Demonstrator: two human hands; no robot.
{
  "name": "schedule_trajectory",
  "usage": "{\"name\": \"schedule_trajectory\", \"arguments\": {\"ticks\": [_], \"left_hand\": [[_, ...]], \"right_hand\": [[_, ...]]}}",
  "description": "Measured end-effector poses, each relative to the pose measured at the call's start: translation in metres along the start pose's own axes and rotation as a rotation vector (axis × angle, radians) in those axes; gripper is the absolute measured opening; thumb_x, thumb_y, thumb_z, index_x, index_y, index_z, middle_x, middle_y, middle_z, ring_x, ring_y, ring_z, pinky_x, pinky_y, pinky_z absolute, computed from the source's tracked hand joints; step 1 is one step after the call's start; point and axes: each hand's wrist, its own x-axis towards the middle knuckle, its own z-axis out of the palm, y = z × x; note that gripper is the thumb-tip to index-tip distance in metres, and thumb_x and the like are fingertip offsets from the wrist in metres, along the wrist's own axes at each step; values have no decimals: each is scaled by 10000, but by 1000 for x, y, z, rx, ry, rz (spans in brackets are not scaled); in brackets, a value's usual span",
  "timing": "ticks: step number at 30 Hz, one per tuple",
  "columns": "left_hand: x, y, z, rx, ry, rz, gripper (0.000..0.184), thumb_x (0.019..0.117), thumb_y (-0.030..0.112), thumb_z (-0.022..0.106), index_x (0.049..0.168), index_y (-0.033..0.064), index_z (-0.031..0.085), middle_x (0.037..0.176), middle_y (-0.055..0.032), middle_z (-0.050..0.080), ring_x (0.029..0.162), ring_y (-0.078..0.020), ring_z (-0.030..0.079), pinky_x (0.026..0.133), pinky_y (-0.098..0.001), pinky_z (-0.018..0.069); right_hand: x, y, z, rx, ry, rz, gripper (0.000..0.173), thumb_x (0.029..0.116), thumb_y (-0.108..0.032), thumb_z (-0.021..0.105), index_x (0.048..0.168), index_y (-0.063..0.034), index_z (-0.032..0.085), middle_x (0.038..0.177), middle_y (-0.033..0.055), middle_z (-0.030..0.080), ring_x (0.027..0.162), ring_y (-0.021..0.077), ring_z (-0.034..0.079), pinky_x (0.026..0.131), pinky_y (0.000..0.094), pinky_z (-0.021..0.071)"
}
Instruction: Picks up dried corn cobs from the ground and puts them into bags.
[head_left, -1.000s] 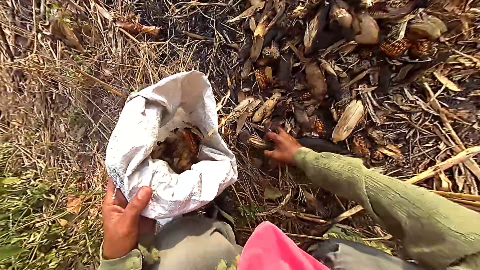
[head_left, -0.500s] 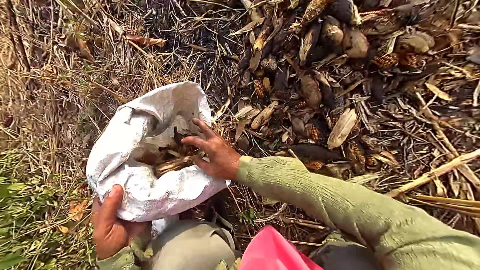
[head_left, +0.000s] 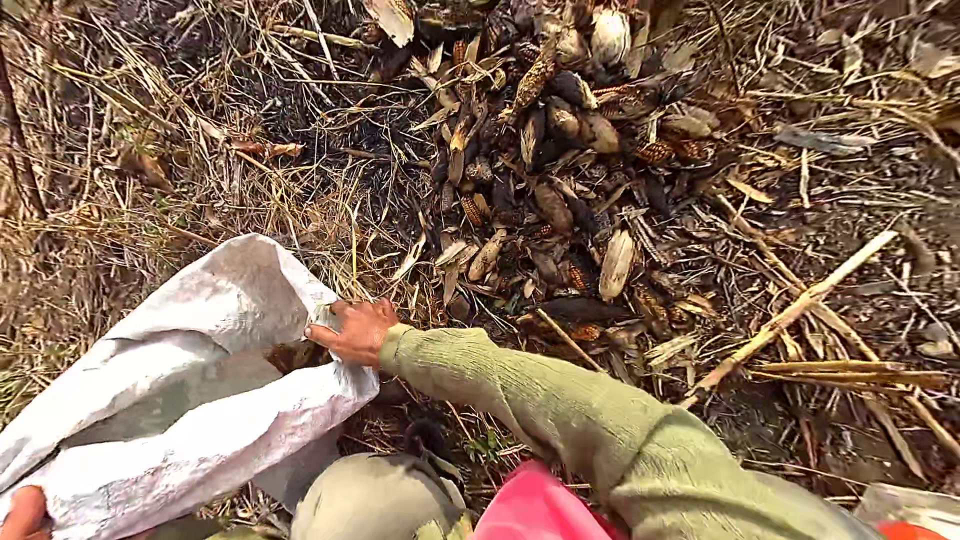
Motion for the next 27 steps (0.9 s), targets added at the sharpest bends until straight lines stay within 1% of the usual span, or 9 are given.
{"name": "schedule_trajectory", "arguments": {"ticks": [3,5,9,10,12,15,19,24,27], "left_hand": [[9,9,4,29,4,-42,484,1098,162,126,1007,55,590,831,22,742,836,-68,729,805,-280,612],[16,18,11,70,6,-63,476,1102,155,114,1021,49,572,824,18,732,813,-69,725,785,-274,615],[8,28,37,8,-161,-245,447,1100,275,145,1036,90,548,873,-48,721,845,-153,730,746,-366,629],[-1,19,46,-19,-247,-274,387,1091,274,215,1043,105,559,895,-45,719,861,-154,727,758,-376,629],[-29,-14,73,-101,-382,-326,180,972,237,542,1031,116,661,886,-25,754,837,-131,741,753,-355,637],[-52,-55,89,2,-561,-487,551,831,283,781,1235,71,471,932,0,748,848,-120,746,771,-344,650],[-56,-49,82,12,-508,-463,649,811,250,802,1295,72,407,979,5,739,892,-124,743,794,-356,649],[-53,-46,72,-45,-515,-404,739,770,379,875,1297,101,438,1037,-12,727,962,-151,731,837,-388,637],[-56,-42,84,-62,-570,-445,568,758,428,864,1170,155,585,1008,8,744,969,-122,726,861,-363,622]], "right_hand": [[14,-12,-6,-119,-40,-27,375,1019,-205,617,1293,50,624,1287,282,645,1247,440,602,1015,657,452],[13,-13,-36,-171,48,-28,269,984,-99,624,1208,46,662,1243,282,659,1215,454,615,953,663,481],[-2,23,-104,-130,295,77,256,1006,-122,548,1179,25,666,1205,266,669,1188,427,631,956,639,481],[-7,37,-109,-150,335,92,256,1004,-128,551,1176,19,669,1187,265,676,1172,431,639,948,645,486],[-14,74,-104,-173,379,135,270,997,-136,579,1189,26,677,1171,286,685,1150,468,647,940,684,487],[-12,140,-87,-62,396,267,335,992,-204,637,1187,66,674,1193,320,669,1176,493,627,991,697,461],[-8,161,-77,103,277,347,433,1008,-241,656,1253,114,622,1313,336,607,1280,458,573,1092,626,413],[-53,154,-135,212,181,183,370,1086,-213,540,1267,96,634,1151,274,666,1003,326,648,958,481,502],[-97,176,-169,233,302,281,351,1102,-235,496,1088,66,676,875,110,637,711,127,549,727,323,500]]}}
